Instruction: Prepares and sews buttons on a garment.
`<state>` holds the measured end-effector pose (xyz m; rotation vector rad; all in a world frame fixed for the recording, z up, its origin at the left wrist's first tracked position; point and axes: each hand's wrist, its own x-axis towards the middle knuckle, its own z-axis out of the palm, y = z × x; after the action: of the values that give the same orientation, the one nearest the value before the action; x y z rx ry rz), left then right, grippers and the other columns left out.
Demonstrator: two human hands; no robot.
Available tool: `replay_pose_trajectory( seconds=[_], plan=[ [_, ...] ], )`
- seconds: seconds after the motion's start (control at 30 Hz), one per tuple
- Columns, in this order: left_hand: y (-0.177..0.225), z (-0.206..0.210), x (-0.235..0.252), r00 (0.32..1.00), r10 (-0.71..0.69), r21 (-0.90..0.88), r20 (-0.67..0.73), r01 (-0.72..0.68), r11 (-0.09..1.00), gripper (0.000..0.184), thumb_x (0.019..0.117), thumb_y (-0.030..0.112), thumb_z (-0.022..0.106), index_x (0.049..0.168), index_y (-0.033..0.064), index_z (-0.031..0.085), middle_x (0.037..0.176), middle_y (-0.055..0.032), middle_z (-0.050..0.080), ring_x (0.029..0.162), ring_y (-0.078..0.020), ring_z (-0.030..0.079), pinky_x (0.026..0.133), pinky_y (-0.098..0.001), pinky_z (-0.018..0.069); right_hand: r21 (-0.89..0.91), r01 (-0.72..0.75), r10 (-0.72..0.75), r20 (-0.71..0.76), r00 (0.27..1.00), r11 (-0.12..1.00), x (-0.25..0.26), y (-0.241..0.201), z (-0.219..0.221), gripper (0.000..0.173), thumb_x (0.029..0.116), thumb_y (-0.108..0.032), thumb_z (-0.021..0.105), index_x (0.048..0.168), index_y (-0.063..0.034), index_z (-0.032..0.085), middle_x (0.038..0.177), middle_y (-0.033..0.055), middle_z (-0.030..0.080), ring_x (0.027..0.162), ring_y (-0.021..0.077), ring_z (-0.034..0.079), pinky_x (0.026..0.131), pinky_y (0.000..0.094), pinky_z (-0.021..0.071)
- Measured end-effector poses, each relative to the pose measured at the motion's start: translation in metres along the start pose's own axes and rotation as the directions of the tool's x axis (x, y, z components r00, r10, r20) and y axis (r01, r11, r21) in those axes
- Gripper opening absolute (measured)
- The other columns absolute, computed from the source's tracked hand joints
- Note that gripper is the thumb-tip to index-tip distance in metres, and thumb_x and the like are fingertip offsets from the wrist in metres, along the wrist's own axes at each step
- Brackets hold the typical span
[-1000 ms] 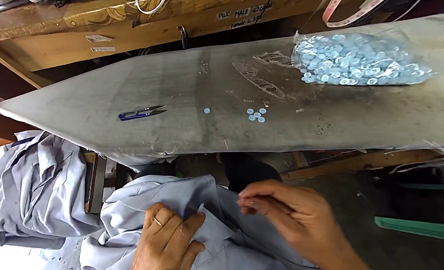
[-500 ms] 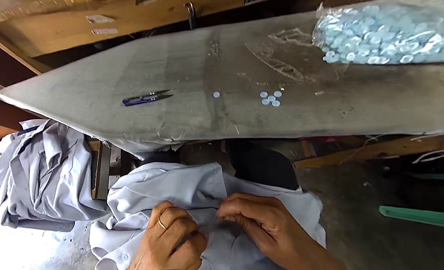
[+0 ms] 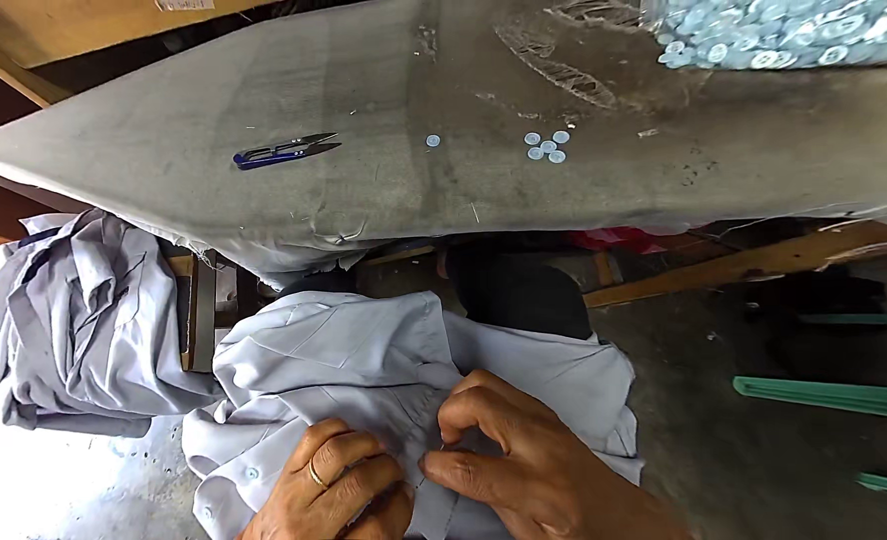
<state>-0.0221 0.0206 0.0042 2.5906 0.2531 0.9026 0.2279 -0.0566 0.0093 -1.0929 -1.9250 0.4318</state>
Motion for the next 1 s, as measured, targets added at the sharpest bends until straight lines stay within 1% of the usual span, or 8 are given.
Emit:
replay_pose_trajectory(
  seconds=[0.47, 0.63, 0.7, 0.77, 0.83, 0.9, 0.97, 1.0],
  plan=[
    [-0.001, -0.002, 0.001, 1.0, -0.014, 0.001, -0.008, 0.014, 1.0, 0.007, 0.0982, 0.016, 0.064, 0.104, 0.018, 0.069, 0.107, 0.0021, 0.068, 0.111, -0.0155, 0.058, 0.104, -0.0333, 0.0385, -0.063, 0.078, -0.073, 0.08, 0.994, 0.995, 0.005, -0.001, 0.0, 0.019, 0.1043, -0.014, 0.053, 0.101, -0.0175, 0.072, 0.092, 0.005, 0.057, 0.091, 0.0184, 0.055, 0.081, 0.0283, 0.0449],
    [-0.004, -0.004, 0.005, 0.998, -0.056, -0.081, 0.007, 0.057, 0.995, 0.009, 0.0993, 0.019, 0.063, 0.101, 0.0172, 0.071, 0.105, 0.0019, 0.07, 0.111, -0.0153, 0.059, 0.105, -0.0344, 0.0395, -0.038, 0.115, -0.11, 0.13, 0.985, 0.993, 0.01, -0.003, -0.001, 0.018, 0.1029, -0.009, 0.055, 0.098, -0.014, 0.071, 0.09, 0.0061, 0.056, 0.09, 0.0197, 0.055, 0.081, 0.0277, 0.0461],
    [-0.005, -0.006, 0.01, 0.995, -0.094, -0.147, 0.02, 0.096, 0.984, 0.012, 0.101, 0.021, 0.062, 0.099, 0.0157, 0.072, 0.104, 0.001, 0.072, 0.111, -0.015, 0.061, 0.106, -0.0349, 0.0404, 0.008, 0.107, -0.107, 0.131, 0.986, 0.994, 0.011, -0.002, 0.0, 0.019, 0.1023, -0.007, 0.054, 0.098, -0.0123, 0.071, 0.091, 0.0064, 0.058, 0.09, 0.0193, 0.055, 0.08, 0.0267, 0.0469],
    [-0.008, -0.008, 0.016, 0.984, -0.176, -0.258, 0.039, 0.181, 0.949, 0.014, 0.1014, 0.022, 0.063, 0.098, 0.0127, 0.073, 0.1, 0.0007, 0.073, 0.108, -0.0128, 0.064, 0.104, -0.0327, 0.0445, 0.109, 0.051, -0.063, 0.106, 0.992, 0.993, 0.011, 0.001, 0.003, 0.019, 0.1033, -0.007, 0.052, 0.099, -0.0088, 0.07, 0.091, 0.0065, 0.062, 0.091, 0.0172, 0.059, 0.081, 0.0244, 0.0493],
    [-0.012, -0.009, 0.024, 0.946, -0.311, -0.382, 0.095, 0.323, 0.866, 0.016, 0.1006, 0.024, 0.067, 0.099, 0.0094, 0.074, 0.095, 0.0009, 0.074, 0.1, -0.0083, 0.066, 0.097, -0.0285, 0.0506, 0.224, -0.078, 0.057, 0.101, 0.993, 0.971, 0.012, 0.004, 0.002, 0.017, 0.1061, -0.012, 0.05, 0.106, -0.006, 0.066, 0.093, 0.0057, 0.067, 0.091, 0.0107, 0.064, 0.083, 0.0202, 0.0523],
    [-0.016, -0.01, 0.032, 0.885, -0.432, -0.452, 0.171, 0.46, 0.764, 0.018, 0.1003, 0.023, 0.067, 0.101, 0.0065, 0.075, 0.089, 0.0015, 0.073, 0.084, -0.0023, 0.065, 0.08, -0.021, 0.054, 0.246, -0.165, 0.157, 0.055, 0.986, 0.955, 0.011, 0.012, 0.0, 0.024, 0.1102, -0.019, 0.045, 0.114, -0.0052, 0.064, 0.101, 0.0043, 0.07, 0.094, 0.0046, 0.067, 0.085, 0.0182, 0.0552],
    [-0.02, -0.01, 0.042, 0.823, -0.513, -0.477, 0.244, 0.562, 0.675, 0.018, 0.1005, 0.021, 0.066, 0.1, 0.0054, 0.074, 0.08, 0.0033, 0.069, 0.068, 0.0018, 0.06, 0.063, -0.0147, 0.0512, 0.238, -0.167, 0.182, -0.042, 0.982, 0.957, 0.009, 0.019, -0.003, 0.028, 0.1102, -0.021, 0.046, 0.118, -0.0046, 0.066, 0.108, 0.0045, 0.071, 0.102, 0.0068, 0.067, 0.091, 0.0227, 0.0562],
    [-0.021, -0.01, 0.046, 0.802, -0.532, -0.484, 0.272, 0.592, 0.644, 0.017, 0.1006, 0.02, 0.065, 0.099, 0.0053, 0.074, 0.077, 0.0042, 0.068, 0.064, 0.0027, 0.058, 0.058, -0.0136, 0.0484, 0.221, -0.147, 0.169, -0.086, 0.982, 0.964, 0.008, 0.02, -0.006, 0.026, 0.1084, -0.021, 0.049, 0.117, -0.0058, 0.068, 0.111, 0.0046, 0.071, 0.106, 0.0092, 0.066, 0.094, 0.025, 0.0553]
  ],
)
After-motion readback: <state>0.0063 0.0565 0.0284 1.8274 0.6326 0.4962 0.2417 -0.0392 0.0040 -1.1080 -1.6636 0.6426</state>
